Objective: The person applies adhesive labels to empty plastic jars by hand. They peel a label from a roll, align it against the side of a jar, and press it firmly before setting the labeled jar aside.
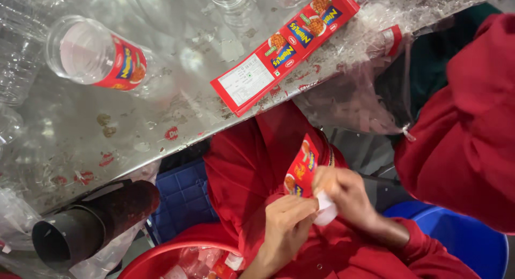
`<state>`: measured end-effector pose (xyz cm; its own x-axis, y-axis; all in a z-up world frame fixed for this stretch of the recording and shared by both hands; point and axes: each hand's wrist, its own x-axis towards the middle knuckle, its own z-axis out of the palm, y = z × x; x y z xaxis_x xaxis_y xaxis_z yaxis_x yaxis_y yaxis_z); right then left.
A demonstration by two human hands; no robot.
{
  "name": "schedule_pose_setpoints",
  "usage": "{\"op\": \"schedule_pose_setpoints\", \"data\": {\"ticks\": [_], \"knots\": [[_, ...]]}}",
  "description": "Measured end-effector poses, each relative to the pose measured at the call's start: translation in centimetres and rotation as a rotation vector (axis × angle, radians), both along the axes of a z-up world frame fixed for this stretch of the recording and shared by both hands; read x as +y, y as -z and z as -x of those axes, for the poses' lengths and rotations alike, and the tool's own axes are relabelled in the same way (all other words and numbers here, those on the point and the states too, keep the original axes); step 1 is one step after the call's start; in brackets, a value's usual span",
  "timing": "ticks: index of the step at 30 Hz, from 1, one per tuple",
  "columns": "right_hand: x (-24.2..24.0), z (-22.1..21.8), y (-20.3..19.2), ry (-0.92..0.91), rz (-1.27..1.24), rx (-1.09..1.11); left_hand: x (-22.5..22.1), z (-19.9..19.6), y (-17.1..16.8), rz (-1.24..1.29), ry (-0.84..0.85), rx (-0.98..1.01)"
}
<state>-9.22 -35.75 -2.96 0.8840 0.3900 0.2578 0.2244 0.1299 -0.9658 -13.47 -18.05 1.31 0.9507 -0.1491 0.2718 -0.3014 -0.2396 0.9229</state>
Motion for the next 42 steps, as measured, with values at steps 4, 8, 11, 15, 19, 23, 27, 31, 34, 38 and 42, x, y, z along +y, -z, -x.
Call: {"op": "schedule_pose_setpoints", "data": {"ticks": [4, 8, 11, 15, 19, 23, 27, 31, 34, 38, 42], "knots": [[-1.8, -0.6, 1.6, 0.263, -0.428, 0.322, 0.6, -0.7, -2.4, -0.236, -0.269, -0.265], [-3.6, -1.2, 1.8, 0.201, -0.572, 0.099, 2.2, 0.4, -1.5, -0.274, -0.346, -0.061], [-2.5, -0.1, 1.6, 0.188, 0.496, -0.451, 3.5, 2.9, 0.1, 0.299, -0.146, 0.262], [0.0, -3.2, 5.2, 0.217, 0.515, -0.311, 4.5, 4.7, 1.1, 0.732, -0.425, -0.167], [-1.0, -4.2, 5.8, 0.132, -0.033, 0.444, 4.8, 2.4, -1.4, 0.621, -0.746, -0.199], [-2.0, -3.4, 2.2, -0.145, 0.093, 0.039, 5.1, -0.2, -3.9, -0.244, -0.489, -0.109], [-1.2, -3.2, 0.0, -0.183, 0.089, 0.008, 4.6, -1.6, -3.5, -0.013, -0.086, 0.066], [0.4, -3.3, -2.1, -0.065, 0.272, -0.256, 4.1, -1.1, -2.5, -0.013, -0.104, 0.095], [2.0, -2.0, -3.8, 0.093, 0.386, -0.393, 3.7, -0.7, -2.0, -0.128, -0.165, 0.116], [2.2, -0.5, -4.4, 0.095, 0.489, -0.425, 2.3, 0.0, -2.1, -0.271, -0.214, 0.064], [1.5, 0.2, -1.7, 0.125, 0.585, -0.613, 1.4, 0.5, -2.1, -0.527, -0.28, -0.056]]}}
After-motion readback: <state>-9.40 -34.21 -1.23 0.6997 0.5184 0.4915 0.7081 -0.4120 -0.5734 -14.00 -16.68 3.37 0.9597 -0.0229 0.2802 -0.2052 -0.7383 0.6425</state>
